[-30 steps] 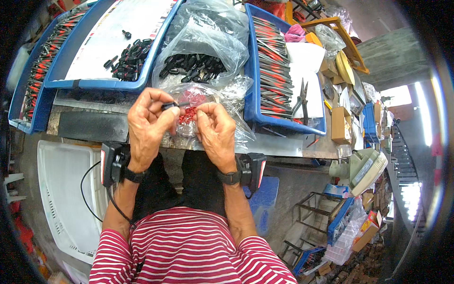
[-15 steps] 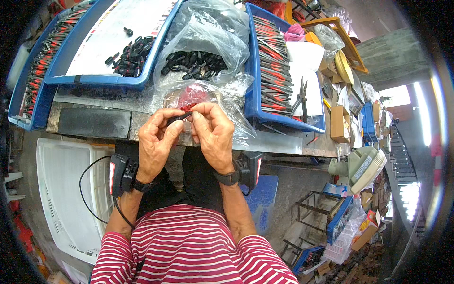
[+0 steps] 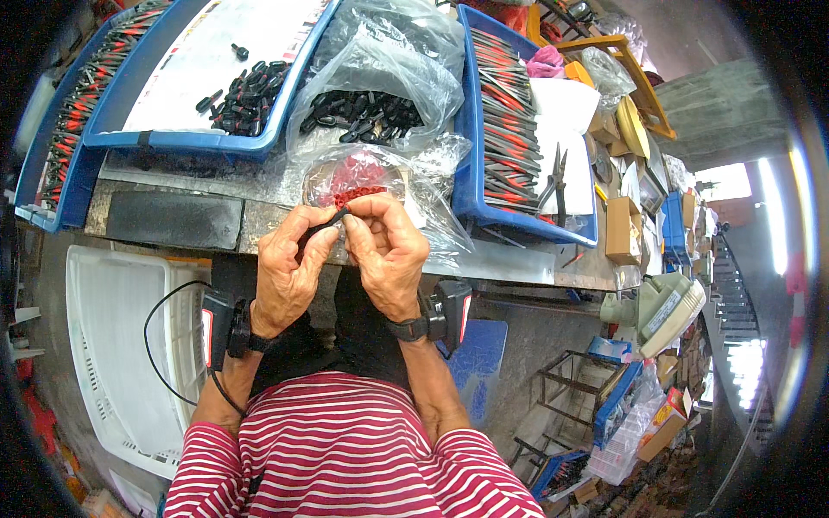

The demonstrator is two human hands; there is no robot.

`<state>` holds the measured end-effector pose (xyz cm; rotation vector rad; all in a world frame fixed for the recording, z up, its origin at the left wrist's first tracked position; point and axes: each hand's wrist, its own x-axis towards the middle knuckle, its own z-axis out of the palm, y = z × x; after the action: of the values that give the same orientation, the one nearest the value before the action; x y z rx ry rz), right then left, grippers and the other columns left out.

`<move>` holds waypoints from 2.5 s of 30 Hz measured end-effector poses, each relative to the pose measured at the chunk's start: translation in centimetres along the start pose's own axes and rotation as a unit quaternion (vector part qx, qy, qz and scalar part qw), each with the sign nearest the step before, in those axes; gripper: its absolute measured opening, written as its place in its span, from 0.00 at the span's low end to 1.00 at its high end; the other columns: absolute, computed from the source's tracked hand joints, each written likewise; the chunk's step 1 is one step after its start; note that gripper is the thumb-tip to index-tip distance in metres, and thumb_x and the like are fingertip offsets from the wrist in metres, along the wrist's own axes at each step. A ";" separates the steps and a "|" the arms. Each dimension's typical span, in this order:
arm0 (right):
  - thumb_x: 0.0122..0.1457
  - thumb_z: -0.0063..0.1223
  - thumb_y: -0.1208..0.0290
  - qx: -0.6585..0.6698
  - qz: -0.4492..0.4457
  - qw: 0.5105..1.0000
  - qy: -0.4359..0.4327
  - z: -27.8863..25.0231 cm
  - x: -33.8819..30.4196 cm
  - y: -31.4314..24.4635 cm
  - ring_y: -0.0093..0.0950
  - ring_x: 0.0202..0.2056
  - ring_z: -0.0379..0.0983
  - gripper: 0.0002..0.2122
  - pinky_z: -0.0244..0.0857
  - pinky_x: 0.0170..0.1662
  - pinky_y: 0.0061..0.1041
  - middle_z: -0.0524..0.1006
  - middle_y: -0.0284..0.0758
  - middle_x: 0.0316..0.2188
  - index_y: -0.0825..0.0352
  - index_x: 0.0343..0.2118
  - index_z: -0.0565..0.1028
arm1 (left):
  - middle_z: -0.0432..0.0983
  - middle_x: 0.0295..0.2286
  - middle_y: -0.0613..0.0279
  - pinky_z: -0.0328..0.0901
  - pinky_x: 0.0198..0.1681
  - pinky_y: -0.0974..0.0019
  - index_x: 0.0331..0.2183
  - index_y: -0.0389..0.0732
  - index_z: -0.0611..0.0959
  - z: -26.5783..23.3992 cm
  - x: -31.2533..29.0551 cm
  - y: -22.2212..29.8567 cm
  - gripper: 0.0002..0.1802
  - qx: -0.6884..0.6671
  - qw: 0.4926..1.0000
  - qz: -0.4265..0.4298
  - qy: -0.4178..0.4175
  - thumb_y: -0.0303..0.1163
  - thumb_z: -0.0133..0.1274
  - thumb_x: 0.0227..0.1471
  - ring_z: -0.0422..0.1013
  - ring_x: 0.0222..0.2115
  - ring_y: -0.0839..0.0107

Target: The person picks up a small black component from a blue bin, attaches it by hand to a small red component, and then places the assembled unit into a storage container at an assembly station.

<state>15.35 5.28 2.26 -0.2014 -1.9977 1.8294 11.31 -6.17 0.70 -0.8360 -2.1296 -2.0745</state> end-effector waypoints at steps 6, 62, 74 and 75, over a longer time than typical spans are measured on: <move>0.51 0.46 0.85 -0.054 -0.111 0.992 0.020 0.3 -0.3 1.0 0.14 0.24 0.65 0.05 0.59 0.25 0.11 0.68 0.32 0.30 0.74 0.32 0.69 | 0.72 0.25 0.56 0.63 0.30 0.73 0.33 0.30 0.73 0.4 -0.1 0.2 0.08 -0.029 0.999 -0.021 -0.006 0.20 0.48 0.47 0.71 0.27 0.73; 0.49 0.50 0.82 0.062 0.108 0.981 -0.151 -3.5 0.2 0.9 0.12 0.17 0.64 0.04 0.57 0.19 0.10 0.70 0.27 0.18 0.72 0.30 0.71 | 0.71 0.26 0.50 0.64 0.29 0.63 0.31 0.33 0.68 -2.0 0.0 -0.8 0.12 0.029 0.988 0.021 -0.152 0.16 0.49 0.39 0.70 0.29 0.52; 0.51 0.48 0.82 0.077 0.135 0.973 -0.170 -3.2 0.1 1.3 0.11 0.19 0.64 0.07 0.58 0.21 0.09 0.69 0.26 0.19 0.72 0.34 0.69 | 0.69 0.25 0.53 0.63 0.29 0.68 0.31 0.33 0.68 -0.8 0.0 -0.9 0.11 0.049 0.987 0.043 -0.146 0.18 0.51 0.42 0.70 0.26 0.59; 0.51 0.48 0.82 0.077 0.142 0.971 -0.176 -3.2 0.2 1.3 0.11 0.20 0.64 0.08 0.59 0.22 0.09 0.69 0.27 0.20 0.73 0.36 0.68 | 0.69 0.25 0.55 0.63 0.30 0.69 0.31 0.33 0.68 -0.7 0.2 -0.8 0.10 0.007 0.991 0.015 -0.136 0.19 0.51 0.43 0.70 0.26 0.63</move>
<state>16.21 8.43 1.16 -0.1269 -2.1312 2.3317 10.58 -6.73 0.11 -1.2035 -2.2366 -2.0298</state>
